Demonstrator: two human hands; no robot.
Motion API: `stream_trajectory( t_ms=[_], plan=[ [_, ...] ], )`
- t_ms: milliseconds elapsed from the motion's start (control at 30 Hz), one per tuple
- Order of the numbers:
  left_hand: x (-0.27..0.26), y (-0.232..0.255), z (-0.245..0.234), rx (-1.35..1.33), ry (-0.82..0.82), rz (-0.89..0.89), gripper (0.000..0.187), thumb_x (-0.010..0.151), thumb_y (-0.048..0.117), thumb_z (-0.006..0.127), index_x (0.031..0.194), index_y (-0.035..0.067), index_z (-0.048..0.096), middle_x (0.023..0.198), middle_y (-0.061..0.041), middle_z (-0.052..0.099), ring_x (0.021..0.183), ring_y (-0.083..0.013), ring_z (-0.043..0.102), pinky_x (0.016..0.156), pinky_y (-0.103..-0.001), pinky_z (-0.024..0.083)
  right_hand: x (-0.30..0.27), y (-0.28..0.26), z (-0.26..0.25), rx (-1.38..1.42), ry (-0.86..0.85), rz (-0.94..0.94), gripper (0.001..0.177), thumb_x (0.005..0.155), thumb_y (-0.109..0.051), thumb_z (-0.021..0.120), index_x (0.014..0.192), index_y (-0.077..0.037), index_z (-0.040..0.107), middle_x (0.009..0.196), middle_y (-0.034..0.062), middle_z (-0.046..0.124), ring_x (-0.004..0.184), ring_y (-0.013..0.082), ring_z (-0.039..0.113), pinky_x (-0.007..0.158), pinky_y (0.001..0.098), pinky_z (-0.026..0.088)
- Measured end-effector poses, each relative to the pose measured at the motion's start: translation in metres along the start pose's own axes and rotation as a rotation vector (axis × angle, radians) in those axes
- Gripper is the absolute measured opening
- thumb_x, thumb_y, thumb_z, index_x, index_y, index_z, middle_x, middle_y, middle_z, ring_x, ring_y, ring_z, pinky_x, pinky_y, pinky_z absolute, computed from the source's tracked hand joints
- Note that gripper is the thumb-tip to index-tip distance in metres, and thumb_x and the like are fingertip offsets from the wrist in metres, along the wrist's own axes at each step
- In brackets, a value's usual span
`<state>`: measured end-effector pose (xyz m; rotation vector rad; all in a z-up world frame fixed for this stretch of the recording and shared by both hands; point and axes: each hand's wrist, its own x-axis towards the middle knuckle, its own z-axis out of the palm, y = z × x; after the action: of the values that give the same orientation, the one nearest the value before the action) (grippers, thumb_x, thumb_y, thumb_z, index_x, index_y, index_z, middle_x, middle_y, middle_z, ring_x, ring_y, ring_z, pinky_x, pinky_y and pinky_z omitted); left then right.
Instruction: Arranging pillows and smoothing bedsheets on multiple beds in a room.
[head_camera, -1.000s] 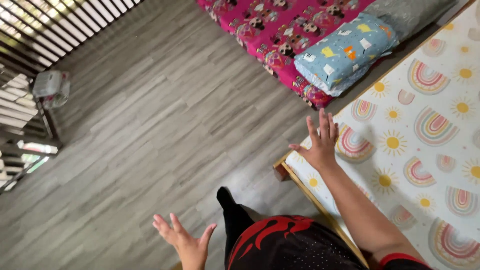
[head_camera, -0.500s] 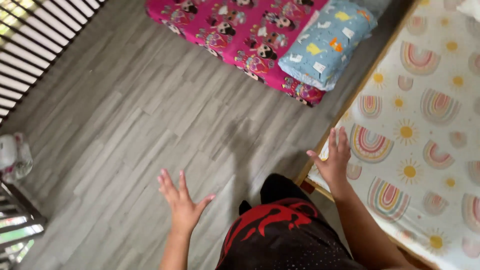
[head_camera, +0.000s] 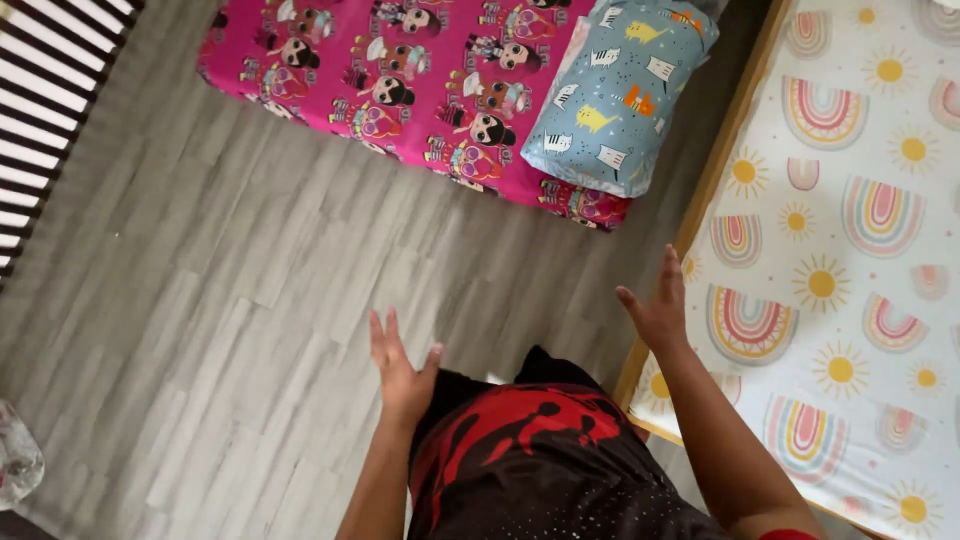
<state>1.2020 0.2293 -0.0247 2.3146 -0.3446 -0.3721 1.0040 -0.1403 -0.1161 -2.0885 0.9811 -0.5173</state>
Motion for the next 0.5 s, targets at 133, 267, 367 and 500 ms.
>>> stream_trajectory(
  t_ms=[133, 267, 367, 500],
  plan=[
    [0.066, -0.007, -0.002, 0.028, -0.050, -0.183, 0.094, 0.090, 0.031, 0.076, 0.166, 0.026, 0.020, 0.173, -0.012, 0.000, 0.158, -0.0355, 0.009, 0.126, -0.055, 0.027, 0.044, 0.000, 0.018, -0.009, -0.021, 0.009, 0.104, 0.089, -0.055, 0.075, 0.169, -0.023, 0.015, 0.163, 0.0304, 0.026, 0.142, 0.0616, 0.033, 0.113, 0.0740, 0.031],
    [0.159, -0.011, 0.008, -0.160, -0.134, -0.253, 0.083, 0.095, 0.033, 0.072, 0.164, 0.020, 0.027, 0.169, -0.017, 0.015, 0.157, -0.0382, 0.018, 0.123, -0.053, 0.032, 0.084, 0.009, 0.046, 0.163, -0.015, 0.145, 0.104, 0.091, -0.055, 0.074, 0.169, -0.028, 0.011, 0.165, 0.0294, 0.023, 0.142, 0.0595, 0.035, 0.112, 0.0748, 0.030],
    [0.226, 0.008, -0.002, 0.031, -0.249, -0.092, 0.076, 0.098, 0.035, 0.067, 0.162, 0.016, 0.031, 0.167, -0.021, 0.018, 0.156, -0.0415, 0.016, 0.125, -0.055, 0.023, 0.089, 0.040, 0.083, 0.236, -0.027, 0.309, 0.103, 0.092, -0.048, 0.075, 0.169, -0.025, 0.009, 0.166, 0.0284, 0.023, 0.142, 0.0564, 0.036, 0.113, 0.0709, 0.033],
    [0.347, 0.015, -0.011, 0.157, -0.384, 0.170, 0.067, 0.100, 0.040, 0.063, 0.158, 0.015, 0.041, 0.165, -0.025, 0.024, 0.152, -0.0493, 0.018, 0.123, -0.062, 0.020, 0.092, 0.047, 0.138, 0.248, 0.000, 0.601, 0.101, 0.095, -0.048, 0.070, 0.169, -0.020, 0.008, 0.166, 0.0282, 0.028, 0.142, 0.0511, 0.041, 0.114, 0.0595, 0.040]
  ],
)
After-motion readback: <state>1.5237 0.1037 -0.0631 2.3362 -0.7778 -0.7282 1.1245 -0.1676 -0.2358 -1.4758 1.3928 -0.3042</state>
